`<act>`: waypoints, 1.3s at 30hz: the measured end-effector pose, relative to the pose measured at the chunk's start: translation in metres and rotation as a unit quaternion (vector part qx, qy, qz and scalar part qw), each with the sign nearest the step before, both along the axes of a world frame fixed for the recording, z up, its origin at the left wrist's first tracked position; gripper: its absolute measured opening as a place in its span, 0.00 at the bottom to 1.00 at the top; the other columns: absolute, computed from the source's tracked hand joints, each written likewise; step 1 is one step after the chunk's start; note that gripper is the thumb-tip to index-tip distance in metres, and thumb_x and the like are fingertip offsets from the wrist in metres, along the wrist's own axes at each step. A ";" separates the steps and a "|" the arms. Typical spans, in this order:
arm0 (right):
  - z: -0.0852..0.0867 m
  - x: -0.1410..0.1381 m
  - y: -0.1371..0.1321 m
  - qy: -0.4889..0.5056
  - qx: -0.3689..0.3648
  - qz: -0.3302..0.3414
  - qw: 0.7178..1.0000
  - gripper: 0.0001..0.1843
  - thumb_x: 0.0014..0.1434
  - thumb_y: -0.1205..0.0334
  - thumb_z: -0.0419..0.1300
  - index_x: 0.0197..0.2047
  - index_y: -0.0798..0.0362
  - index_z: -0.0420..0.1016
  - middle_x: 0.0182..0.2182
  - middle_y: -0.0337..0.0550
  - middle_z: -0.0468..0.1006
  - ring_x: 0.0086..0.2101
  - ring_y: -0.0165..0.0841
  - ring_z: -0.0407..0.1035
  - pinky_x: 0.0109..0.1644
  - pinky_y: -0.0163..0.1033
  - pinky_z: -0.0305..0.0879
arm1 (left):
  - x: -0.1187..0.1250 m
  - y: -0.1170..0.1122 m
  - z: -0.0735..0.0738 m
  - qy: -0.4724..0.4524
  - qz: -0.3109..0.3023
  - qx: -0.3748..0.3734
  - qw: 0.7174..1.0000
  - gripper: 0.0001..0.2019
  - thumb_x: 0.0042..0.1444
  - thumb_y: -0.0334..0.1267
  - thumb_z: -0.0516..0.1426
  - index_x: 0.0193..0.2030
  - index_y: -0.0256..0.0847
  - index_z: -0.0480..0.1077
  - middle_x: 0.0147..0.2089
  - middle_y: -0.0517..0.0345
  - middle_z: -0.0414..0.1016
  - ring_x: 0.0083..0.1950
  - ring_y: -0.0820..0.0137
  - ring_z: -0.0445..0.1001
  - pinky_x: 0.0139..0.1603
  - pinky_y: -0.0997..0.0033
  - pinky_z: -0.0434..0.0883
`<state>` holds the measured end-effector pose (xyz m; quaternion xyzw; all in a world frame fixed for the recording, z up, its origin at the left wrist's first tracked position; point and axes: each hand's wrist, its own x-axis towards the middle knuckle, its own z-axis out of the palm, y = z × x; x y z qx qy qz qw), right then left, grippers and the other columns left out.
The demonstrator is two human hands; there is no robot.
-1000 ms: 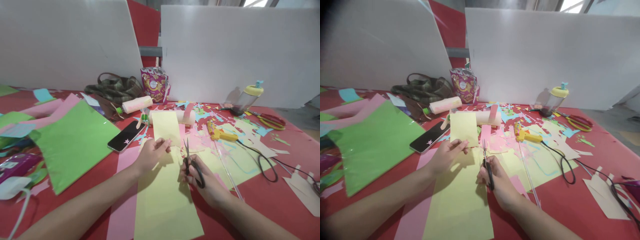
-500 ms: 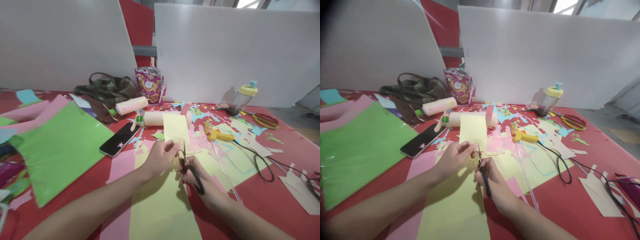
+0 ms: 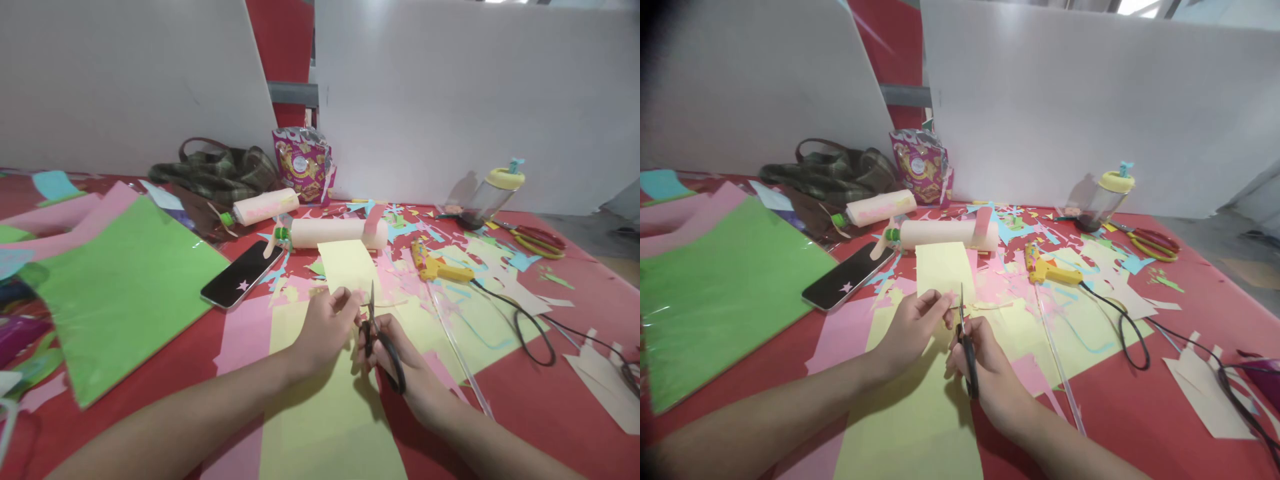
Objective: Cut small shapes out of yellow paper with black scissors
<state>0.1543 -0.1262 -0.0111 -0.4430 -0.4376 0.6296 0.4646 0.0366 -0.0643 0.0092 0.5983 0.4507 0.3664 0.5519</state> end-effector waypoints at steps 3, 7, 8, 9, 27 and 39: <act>0.000 -0.001 0.000 -0.004 0.001 0.004 1.000 0.10 0.53 0.52 0.50 0.32 0.48 0.53 0.24 0.37 0.66 0.27 0.30 0.63 0.30 0.36 0.59 | 0.002 -0.001 -0.001 -0.010 0.004 -0.012 1.000 0.15 0.52 0.43 0.47 0.18 0.38 0.57 0.15 0.65 0.61 0.18 0.77 0.64 0.23 0.76 0.63; -0.001 -0.001 -0.001 -0.011 0.002 0.007 1.000 0.11 0.53 0.51 0.50 0.32 0.49 0.53 0.22 0.34 0.65 0.23 0.28 0.61 0.30 0.37 0.58 | 0.002 -0.001 -0.002 -0.012 0.012 -0.007 1.000 0.15 0.51 0.42 0.48 0.18 0.38 0.57 0.17 0.64 0.62 0.21 0.76 0.65 0.25 0.76 0.63; -0.001 -0.002 -0.001 -0.012 0.005 0.007 1.000 0.12 0.53 0.51 0.50 0.31 0.49 0.53 0.21 0.34 0.65 0.23 0.28 0.60 0.31 0.37 0.57 | 0.002 -0.001 -0.003 -0.012 0.012 -0.005 1.000 0.15 0.51 0.43 0.48 0.18 0.38 0.57 0.17 0.64 0.62 0.21 0.76 0.65 0.25 0.75 0.63; 0.000 -0.002 -0.001 -0.011 0.008 0.008 1.000 0.12 0.53 0.51 0.50 0.31 0.49 0.53 0.20 0.33 0.64 0.23 0.27 0.60 0.31 0.37 0.57 | 0.002 -0.001 -0.003 -0.010 0.011 -0.003 1.000 0.15 0.51 0.43 0.48 0.18 0.38 0.57 0.18 0.64 0.62 0.22 0.76 0.65 0.26 0.75 0.63; -0.007 -0.003 0.000 0.036 -0.009 -0.005 0.999 0.14 0.51 0.55 0.55 0.30 0.49 0.50 0.21 0.30 0.61 0.20 0.24 0.62 0.24 0.31 0.55 | -0.010 0.016 0.000 0.074 -0.072 0.078 0.992 0.16 0.52 0.43 0.47 0.18 0.37 0.59 0.19 0.63 0.61 0.23 0.77 0.63 0.28 0.76 0.61; -0.005 -0.003 -0.002 0.025 -0.014 0.008 1.000 0.16 0.50 0.54 0.56 0.30 0.50 0.49 0.21 0.31 0.63 0.21 0.25 0.63 0.22 0.29 0.52 | -0.022 0.029 0.020 0.174 -0.152 0.097 0.968 0.16 0.51 0.44 0.47 0.18 0.36 0.60 0.18 0.64 0.60 0.21 0.78 0.60 0.23 0.78 0.57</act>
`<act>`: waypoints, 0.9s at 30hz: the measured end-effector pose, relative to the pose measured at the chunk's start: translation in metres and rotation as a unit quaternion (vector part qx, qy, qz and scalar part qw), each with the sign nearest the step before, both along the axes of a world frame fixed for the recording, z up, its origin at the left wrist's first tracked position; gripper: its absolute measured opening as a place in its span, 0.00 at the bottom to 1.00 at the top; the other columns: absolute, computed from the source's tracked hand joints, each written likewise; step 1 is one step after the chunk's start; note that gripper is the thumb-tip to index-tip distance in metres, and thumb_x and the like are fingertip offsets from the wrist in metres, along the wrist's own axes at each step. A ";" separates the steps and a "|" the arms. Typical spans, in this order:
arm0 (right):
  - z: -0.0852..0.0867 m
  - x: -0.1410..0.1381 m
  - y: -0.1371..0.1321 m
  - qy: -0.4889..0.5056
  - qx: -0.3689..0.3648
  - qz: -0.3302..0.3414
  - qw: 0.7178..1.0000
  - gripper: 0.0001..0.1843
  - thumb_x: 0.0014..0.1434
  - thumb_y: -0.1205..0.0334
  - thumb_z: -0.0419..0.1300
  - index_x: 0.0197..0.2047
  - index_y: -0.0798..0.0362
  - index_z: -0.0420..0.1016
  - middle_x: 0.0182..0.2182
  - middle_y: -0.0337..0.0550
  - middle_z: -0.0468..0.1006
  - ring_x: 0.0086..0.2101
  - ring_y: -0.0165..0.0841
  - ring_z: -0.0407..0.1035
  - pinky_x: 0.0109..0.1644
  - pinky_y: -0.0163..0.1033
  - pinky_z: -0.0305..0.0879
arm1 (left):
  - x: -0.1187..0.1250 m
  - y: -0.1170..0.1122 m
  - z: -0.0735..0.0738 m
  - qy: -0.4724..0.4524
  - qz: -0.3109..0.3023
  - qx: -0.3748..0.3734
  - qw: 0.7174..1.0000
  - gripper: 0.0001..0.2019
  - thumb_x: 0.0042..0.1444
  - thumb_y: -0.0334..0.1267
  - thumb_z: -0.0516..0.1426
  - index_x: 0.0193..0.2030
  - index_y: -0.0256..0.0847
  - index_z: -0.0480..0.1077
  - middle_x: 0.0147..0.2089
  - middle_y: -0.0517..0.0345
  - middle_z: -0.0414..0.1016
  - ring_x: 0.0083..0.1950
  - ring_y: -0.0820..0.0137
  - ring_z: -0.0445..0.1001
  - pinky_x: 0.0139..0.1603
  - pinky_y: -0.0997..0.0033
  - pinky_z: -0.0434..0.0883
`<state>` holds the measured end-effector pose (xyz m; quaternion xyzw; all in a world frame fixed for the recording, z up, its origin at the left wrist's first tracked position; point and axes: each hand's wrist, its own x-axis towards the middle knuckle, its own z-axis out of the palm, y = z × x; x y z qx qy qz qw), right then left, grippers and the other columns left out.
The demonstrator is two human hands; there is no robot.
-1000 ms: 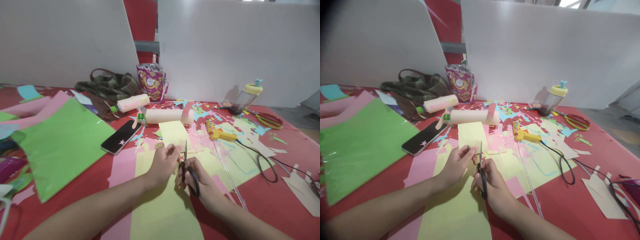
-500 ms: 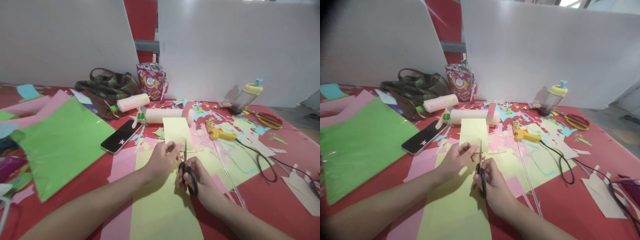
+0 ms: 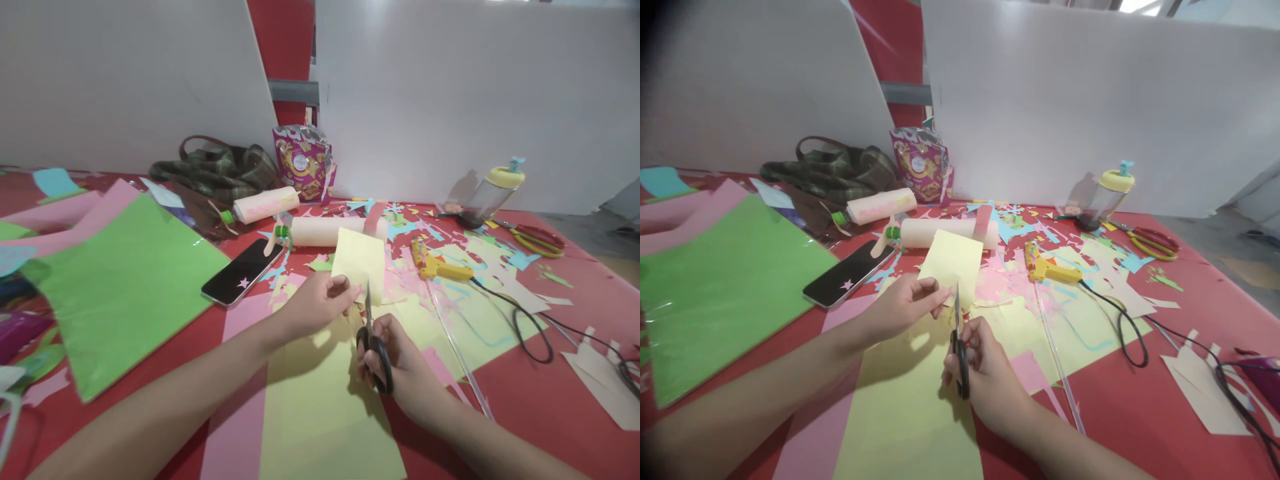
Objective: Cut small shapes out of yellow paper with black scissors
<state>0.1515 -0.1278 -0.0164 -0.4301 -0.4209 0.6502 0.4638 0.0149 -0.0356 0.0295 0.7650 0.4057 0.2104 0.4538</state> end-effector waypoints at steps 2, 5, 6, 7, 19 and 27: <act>0.001 0.000 0.000 -0.002 0.001 0.002 1.000 0.17 0.50 0.54 0.56 0.30 0.50 0.49 0.21 0.31 0.62 0.21 0.25 0.63 0.22 0.30 0.52 | -0.003 0.002 0.003 0.013 -0.016 0.000 1.000 0.16 0.51 0.44 0.48 0.18 0.36 0.60 0.19 0.64 0.60 0.21 0.78 0.60 0.23 0.78 0.57; 0.003 -0.001 -0.001 0.001 0.007 0.009 1.000 0.17 0.49 0.53 0.57 0.29 0.50 0.49 0.21 0.30 0.62 0.21 0.24 0.62 0.23 0.30 0.52 | -0.006 0.005 0.007 0.023 -0.041 0.001 0.999 0.17 0.51 0.45 0.47 0.18 0.36 0.60 0.18 0.65 0.58 0.20 0.79 0.58 0.21 0.79 0.55; 0.003 -0.001 -0.001 0.006 0.011 0.011 1.000 0.17 0.49 0.53 0.57 0.29 0.50 0.49 0.22 0.31 0.62 0.21 0.24 0.62 0.23 0.30 0.52 | -0.006 0.006 0.008 0.025 -0.046 0.001 0.999 0.17 0.51 0.46 0.47 0.18 0.36 0.59 0.17 0.65 0.57 0.20 0.79 0.57 0.21 0.79 0.55; 0.003 -0.001 -0.002 0.010 0.014 0.012 1.000 0.18 0.49 0.52 0.57 0.29 0.50 0.49 0.23 0.31 0.62 0.21 0.23 0.62 0.23 0.30 0.52 | -0.007 0.006 0.008 0.025 -0.049 0.000 0.999 0.17 0.51 0.46 0.47 0.18 0.36 0.59 0.17 0.65 0.57 0.20 0.79 0.57 0.21 0.79 0.55; 0.007 -0.001 -0.002 0.012 0.028 0.013 0.999 0.18 0.48 0.50 0.56 0.29 0.50 0.50 0.26 0.34 0.62 0.22 0.24 0.60 0.23 0.31 0.54 | -0.010 0.007 0.010 0.045 -0.102 0.011 0.994 0.18 0.51 0.46 0.47 0.18 0.36 0.60 0.16 0.66 0.54 0.19 0.80 0.54 0.19 0.79 0.52; 0.005 -0.002 -0.003 0.016 0.026 0.016 0.999 0.18 0.49 0.50 0.56 0.29 0.50 0.50 0.25 0.34 0.62 0.22 0.24 0.59 0.22 0.31 0.52 | -0.011 0.009 0.015 0.031 -0.118 0.002 0.993 0.16 0.51 0.43 0.48 0.17 0.36 0.60 0.16 0.66 0.56 0.18 0.81 0.54 0.19 0.80 0.52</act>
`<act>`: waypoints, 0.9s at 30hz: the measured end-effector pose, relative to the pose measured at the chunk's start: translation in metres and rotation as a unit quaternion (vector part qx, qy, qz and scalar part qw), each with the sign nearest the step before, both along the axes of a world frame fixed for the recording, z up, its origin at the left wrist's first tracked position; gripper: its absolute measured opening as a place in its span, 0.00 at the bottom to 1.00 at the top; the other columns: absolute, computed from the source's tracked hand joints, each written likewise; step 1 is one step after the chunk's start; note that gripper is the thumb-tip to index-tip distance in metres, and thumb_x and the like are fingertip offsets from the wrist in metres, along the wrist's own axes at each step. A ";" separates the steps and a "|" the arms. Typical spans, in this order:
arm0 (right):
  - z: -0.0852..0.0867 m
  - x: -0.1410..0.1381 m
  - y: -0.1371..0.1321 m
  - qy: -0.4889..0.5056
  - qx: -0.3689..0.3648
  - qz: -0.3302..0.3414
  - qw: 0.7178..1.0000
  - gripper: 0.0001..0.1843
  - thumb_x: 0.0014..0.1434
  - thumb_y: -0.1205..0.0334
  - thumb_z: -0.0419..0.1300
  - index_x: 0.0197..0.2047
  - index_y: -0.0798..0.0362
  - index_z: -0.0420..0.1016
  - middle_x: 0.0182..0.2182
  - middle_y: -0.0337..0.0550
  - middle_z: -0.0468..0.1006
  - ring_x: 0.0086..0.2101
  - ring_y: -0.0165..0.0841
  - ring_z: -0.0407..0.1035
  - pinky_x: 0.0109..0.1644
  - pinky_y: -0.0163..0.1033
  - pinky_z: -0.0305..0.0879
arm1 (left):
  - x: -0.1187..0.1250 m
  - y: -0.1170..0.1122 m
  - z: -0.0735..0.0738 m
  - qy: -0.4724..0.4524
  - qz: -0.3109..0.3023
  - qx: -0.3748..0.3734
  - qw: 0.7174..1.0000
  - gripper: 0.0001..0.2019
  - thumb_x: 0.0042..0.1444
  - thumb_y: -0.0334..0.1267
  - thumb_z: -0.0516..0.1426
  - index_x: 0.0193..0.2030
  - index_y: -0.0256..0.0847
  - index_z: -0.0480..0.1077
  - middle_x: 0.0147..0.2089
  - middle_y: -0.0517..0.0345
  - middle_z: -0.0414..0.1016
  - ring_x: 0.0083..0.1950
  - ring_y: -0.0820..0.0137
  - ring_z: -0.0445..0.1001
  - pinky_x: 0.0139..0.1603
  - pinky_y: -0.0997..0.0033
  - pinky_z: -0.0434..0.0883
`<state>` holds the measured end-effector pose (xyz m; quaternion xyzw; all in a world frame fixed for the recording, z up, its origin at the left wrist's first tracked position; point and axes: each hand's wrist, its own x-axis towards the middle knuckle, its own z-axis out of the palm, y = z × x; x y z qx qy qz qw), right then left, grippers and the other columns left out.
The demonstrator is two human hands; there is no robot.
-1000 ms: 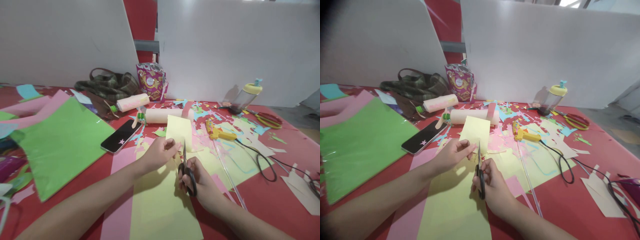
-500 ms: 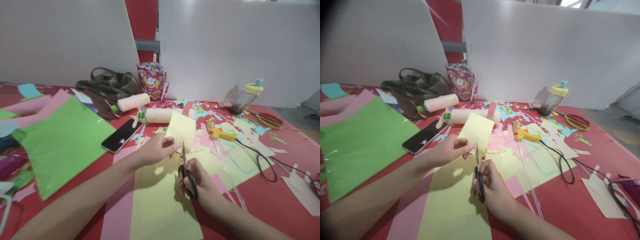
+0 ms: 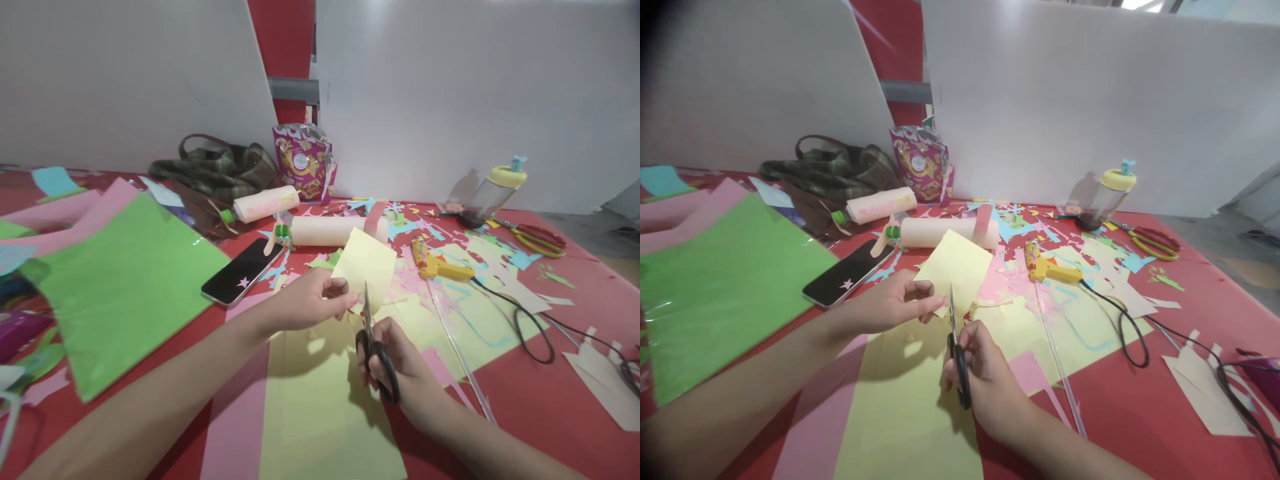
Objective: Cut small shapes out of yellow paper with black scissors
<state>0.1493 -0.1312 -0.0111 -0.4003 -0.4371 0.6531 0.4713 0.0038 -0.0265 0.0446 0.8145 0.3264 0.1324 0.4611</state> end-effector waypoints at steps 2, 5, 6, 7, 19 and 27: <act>0.000 0.000 0.000 0.004 0.001 0.004 1.000 0.18 0.49 0.51 0.56 0.28 0.50 0.50 0.25 0.34 0.62 0.22 0.23 0.59 0.23 0.31 0.52 | -0.002 0.001 0.001 0.011 -0.002 -0.004 1.000 0.16 0.51 0.44 0.48 0.18 0.36 0.60 0.17 0.65 0.59 0.19 0.80 0.56 0.20 0.80 0.54; 0.000 0.000 0.000 0.013 0.001 0.011 1.000 0.18 0.48 0.51 0.56 0.28 0.50 0.50 0.24 0.33 0.62 0.21 0.23 0.59 0.22 0.30 0.51 | -0.004 0.003 0.003 0.031 -0.014 -0.011 0.999 0.16 0.50 0.45 0.48 0.19 0.36 0.61 0.18 0.64 0.62 0.21 0.79 0.59 0.22 0.79 0.55; 0.000 -0.001 0.000 0.015 -0.001 0.013 1.000 0.18 0.48 0.51 0.57 0.28 0.50 0.50 0.23 0.33 0.62 0.21 0.23 0.59 0.22 0.30 0.51 | -0.005 0.004 0.004 0.035 -0.019 -0.013 0.999 0.16 0.50 0.45 0.48 0.19 0.36 0.61 0.19 0.64 0.63 0.21 0.79 0.59 0.22 0.79 0.56; 0.001 -0.001 0.000 0.016 -0.004 0.014 1.000 0.18 0.47 0.51 0.57 0.28 0.50 0.50 0.23 0.32 0.61 0.21 0.23 0.59 0.21 0.30 0.51 | -0.006 0.005 0.004 0.039 -0.025 -0.014 0.999 0.16 0.50 0.45 0.48 0.19 0.36 0.61 0.19 0.63 0.63 0.21 0.78 0.60 0.22 0.79 0.56; 0.004 -0.001 -0.001 0.002 -0.037 0.040 0.999 0.20 0.44 0.53 0.61 0.26 0.51 0.51 0.21 0.31 0.61 0.20 0.22 0.57 0.22 0.30 0.52 | -0.019 0.013 0.019 0.071 -0.092 -0.039 0.992 0.13 0.48 0.42 0.50 0.18 0.36 0.62 0.19 0.63 0.66 0.20 0.79 0.60 0.22 0.80 0.56; 0.004 0.001 0.000 0.011 -0.044 0.062 0.997 0.21 0.43 0.49 0.60 0.27 0.51 0.51 0.23 0.33 0.62 0.21 0.23 0.58 0.24 0.31 0.53 | -0.017 0.010 0.014 0.053 -0.089 -0.045 0.994 0.14 0.48 0.41 0.49 0.16 0.36 0.58 0.18 0.64 0.63 0.21 0.79 0.62 0.24 0.81 0.58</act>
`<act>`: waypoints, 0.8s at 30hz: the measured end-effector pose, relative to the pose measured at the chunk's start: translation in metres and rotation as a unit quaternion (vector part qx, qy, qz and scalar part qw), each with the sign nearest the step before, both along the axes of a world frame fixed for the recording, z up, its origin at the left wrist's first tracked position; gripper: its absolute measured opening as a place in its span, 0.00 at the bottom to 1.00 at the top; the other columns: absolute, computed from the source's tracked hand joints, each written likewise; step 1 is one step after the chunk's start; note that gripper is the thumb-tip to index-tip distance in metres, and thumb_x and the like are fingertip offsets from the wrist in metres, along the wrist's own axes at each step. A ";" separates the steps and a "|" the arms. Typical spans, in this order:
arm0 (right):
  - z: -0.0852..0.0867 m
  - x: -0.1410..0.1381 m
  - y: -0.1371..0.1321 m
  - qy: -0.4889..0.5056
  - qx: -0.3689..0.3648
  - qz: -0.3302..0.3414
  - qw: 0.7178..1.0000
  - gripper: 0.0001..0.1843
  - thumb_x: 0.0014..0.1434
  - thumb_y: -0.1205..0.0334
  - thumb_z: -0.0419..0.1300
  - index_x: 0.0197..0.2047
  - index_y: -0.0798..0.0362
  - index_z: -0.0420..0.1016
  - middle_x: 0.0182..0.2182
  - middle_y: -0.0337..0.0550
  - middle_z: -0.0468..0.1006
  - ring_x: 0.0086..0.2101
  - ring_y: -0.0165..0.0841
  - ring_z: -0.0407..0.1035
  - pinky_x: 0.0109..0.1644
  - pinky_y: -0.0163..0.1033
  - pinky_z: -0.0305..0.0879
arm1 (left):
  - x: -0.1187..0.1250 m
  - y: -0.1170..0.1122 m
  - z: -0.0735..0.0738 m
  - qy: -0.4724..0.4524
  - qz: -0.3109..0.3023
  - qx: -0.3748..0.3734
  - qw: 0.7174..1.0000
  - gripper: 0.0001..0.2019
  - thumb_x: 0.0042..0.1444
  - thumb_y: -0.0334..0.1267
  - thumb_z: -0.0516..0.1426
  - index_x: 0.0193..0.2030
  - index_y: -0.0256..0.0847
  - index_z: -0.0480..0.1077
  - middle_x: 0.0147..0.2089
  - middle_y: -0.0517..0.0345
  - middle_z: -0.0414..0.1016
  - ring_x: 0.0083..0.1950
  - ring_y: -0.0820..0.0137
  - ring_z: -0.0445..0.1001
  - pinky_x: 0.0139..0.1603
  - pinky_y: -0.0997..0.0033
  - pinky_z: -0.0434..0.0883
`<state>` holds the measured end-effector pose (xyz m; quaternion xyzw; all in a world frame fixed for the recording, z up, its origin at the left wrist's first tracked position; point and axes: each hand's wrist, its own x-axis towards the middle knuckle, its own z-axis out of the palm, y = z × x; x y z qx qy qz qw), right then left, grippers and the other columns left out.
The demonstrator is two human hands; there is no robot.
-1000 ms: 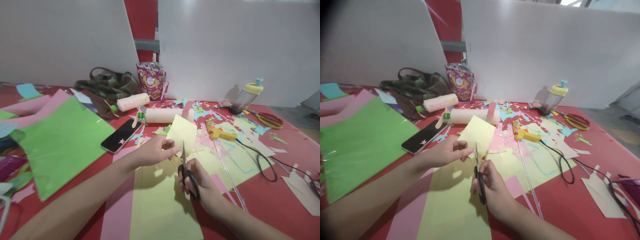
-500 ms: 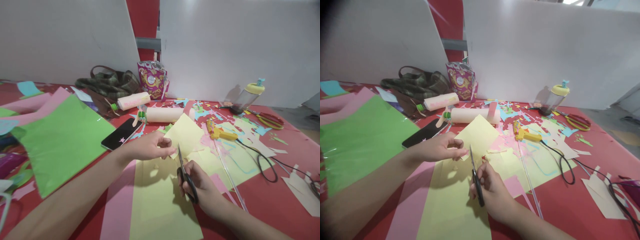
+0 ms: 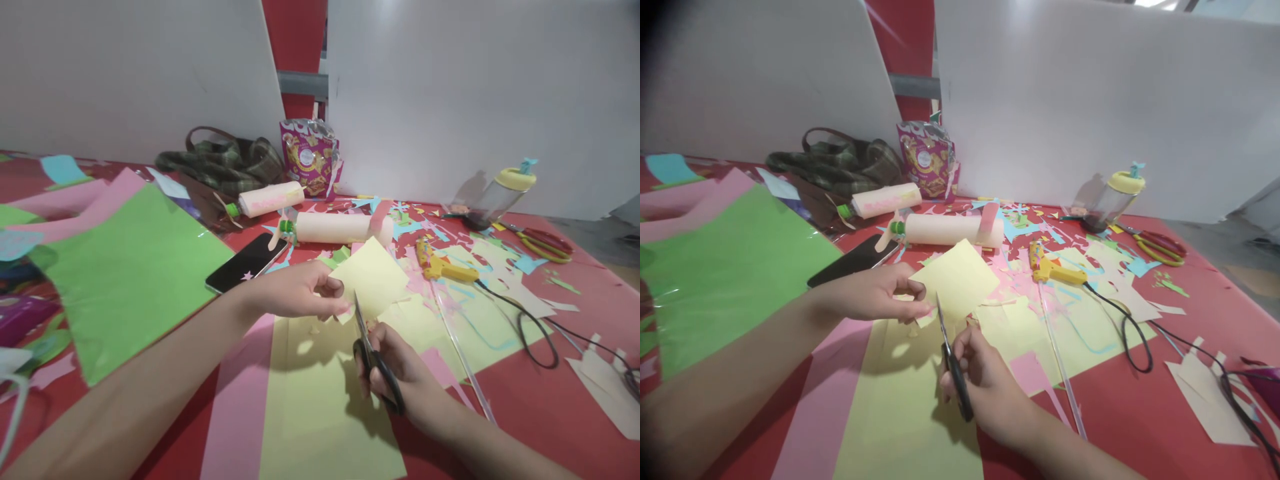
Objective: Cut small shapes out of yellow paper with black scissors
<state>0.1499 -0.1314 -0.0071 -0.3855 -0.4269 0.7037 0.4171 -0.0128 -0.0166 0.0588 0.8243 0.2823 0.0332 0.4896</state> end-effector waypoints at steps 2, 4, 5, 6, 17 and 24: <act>-0.001 0.000 0.000 0.008 0.003 0.001 1.000 0.21 0.43 0.50 0.60 0.27 0.51 0.51 0.24 0.33 0.62 0.22 0.24 0.59 0.24 0.31 0.53 | 0.001 -0.001 -0.002 0.009 0.000 -0.004 1.000 0.14 0.48 0.41 0.49 0.16 0.37 0.57 0.19 0.64 0.63 0.21 0.79 0.62 0.24 0.81 0.58; -0.001 0.000 0.001 0.012 0.004 -0.003 1.000 0.21 0.44 0.50 0.60 0.27 0.50 0.51 0.24 0.33 0.62 0.22 0.24 0.58 0.24 0.31 0.52 | 0.002 -0.001 -0.003 0.012 -0.001 -0.014 1.000 0.13 0.48 0.41 0.49 0.17 0.37 0.57 0.19 0.64 0.63 0.20 0.79 0.62 0.24 0.80 0.59; -0.001 0.000 0.001 0.010 0.003 -0.005 1.000 0.21 0.43 0.49 0.60 0.27 0.50 0.51 0.23 0.33 0.62 0.21 0.23 0.58 0.24 0.31 0.52 | 0.002 -0.001 -0.003 0.012 -0.002 -0.018 1.000 0.13 0.47 0.41 0.50 0.17 0.37 0.57 0.20 0.64 0.63 0.20 0.79 0.62 0.24 0.80 0.59; 0.000 0.000 0.001 0.007 0.001 -0.006 1.000 0.21 0.43 0.49 0.60 0.27 0.50 0.51 0.23 0.33 0.62 0.21 0.23 0.58 0.23 0.31 0.51 | 0.001 0.000 -0.003 0.012 -0.002 -0.020 1.000 0.13 0.47 0.41 0.50 0.17 0.37 0.58 0.20 0.64 0.63 0.20 0.79 0.62 0.23 0.80 0.59; 0.003 -0.001 -0.001 -0.006 -0.025 0.002 1.000 0.23 0.39 0.50 0.62 0.25 0.51 0.51 0.21 0.32 0.62 0.20 0.23 0.58 0.23 0.31 0.52 | -0.006 0.004 0.004 0.041 -0.040 -0.037 0.998 0.11 0.47 0.39 0.52 0.19 0.37 0.64 0.18 0.63 0.66 0.22 0.78 0.64 0.25 0.82 0.60; -0.001 0.001 0.000 -0.032 -0.038 -0.002 0.999 0.20 0.41 0.60 0.64 0.24 0.52 0.52 0.19 0.30 0.63 0.18 0.22 0.58 0.19 0.28 0.51 | -0.011 0.011 0.002 0.054 -0.084 -0.047 0.994 0.10 0.45 0.39 0.53 0.18 0.36 0.66 0.17 0.62 0.66 0.20 0.78 0.61 0.22 0.80 0.58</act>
